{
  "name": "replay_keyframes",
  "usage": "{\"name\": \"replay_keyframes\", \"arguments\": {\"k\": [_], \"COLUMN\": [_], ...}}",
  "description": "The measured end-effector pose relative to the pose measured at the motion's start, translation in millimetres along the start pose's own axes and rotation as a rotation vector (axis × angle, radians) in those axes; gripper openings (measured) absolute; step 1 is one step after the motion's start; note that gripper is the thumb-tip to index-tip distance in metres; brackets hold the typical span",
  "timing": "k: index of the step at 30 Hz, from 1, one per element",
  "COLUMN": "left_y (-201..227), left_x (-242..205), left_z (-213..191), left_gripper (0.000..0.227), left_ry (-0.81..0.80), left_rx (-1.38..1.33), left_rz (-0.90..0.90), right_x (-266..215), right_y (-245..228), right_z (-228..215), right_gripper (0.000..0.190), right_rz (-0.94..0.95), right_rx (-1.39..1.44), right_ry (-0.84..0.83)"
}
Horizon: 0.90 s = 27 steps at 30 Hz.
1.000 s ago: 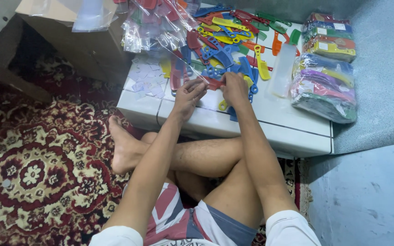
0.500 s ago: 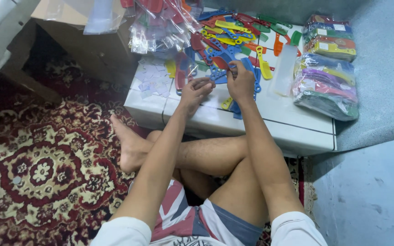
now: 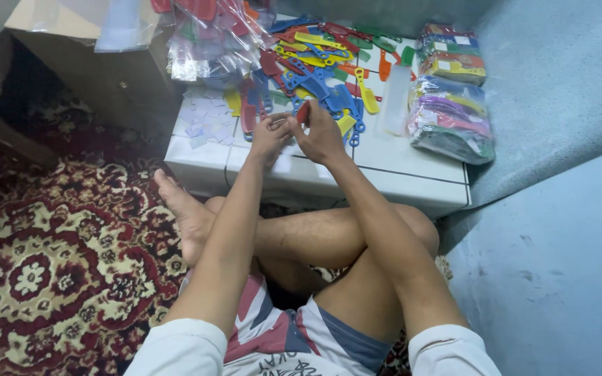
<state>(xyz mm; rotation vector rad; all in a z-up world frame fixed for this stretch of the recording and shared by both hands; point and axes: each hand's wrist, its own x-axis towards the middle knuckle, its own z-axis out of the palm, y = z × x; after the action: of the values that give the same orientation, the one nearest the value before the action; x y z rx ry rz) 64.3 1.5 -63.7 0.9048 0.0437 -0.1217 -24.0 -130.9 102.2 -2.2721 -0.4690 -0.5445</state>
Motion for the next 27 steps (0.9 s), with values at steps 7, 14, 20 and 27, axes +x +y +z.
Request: {"name": "replay_keyframes", "arguments": {"k": [7, 14, 20, 27], "left_y": [17.9, 17.1, 15.9, 20.6], "left_x": [-26.3, -27.7, -30.1, -40.6], "left_z": [16.5, 22.3, 26.3, 26.1], "left_gripper": [0.041, 0.042, 0.043, 0.044], "left_ry": [0.019, 0.063, 0.087, 0.051], "left_rx": [0.031, 0.074, 0.083, 0.087], "left_rz": [0.008, 0.048, 0.068, 0.117], "right_x": [-23.9, -48.2, -52.7, -52.5], "right_y": [42.6, 120.2, 106.3, 83.9], "right_z": [-8.3, 15.5, 25.0, 15.4], "right_gripper": [0.018, 0.035, 0.025, 0.055], "right_rz": [0.361, 0.668, 0.834, 0.752], "right_rx": [0.197, 0.608, 0.243, 0.242], "right_ry": [-0.061, 0.118, 0.319, 0.393]}}
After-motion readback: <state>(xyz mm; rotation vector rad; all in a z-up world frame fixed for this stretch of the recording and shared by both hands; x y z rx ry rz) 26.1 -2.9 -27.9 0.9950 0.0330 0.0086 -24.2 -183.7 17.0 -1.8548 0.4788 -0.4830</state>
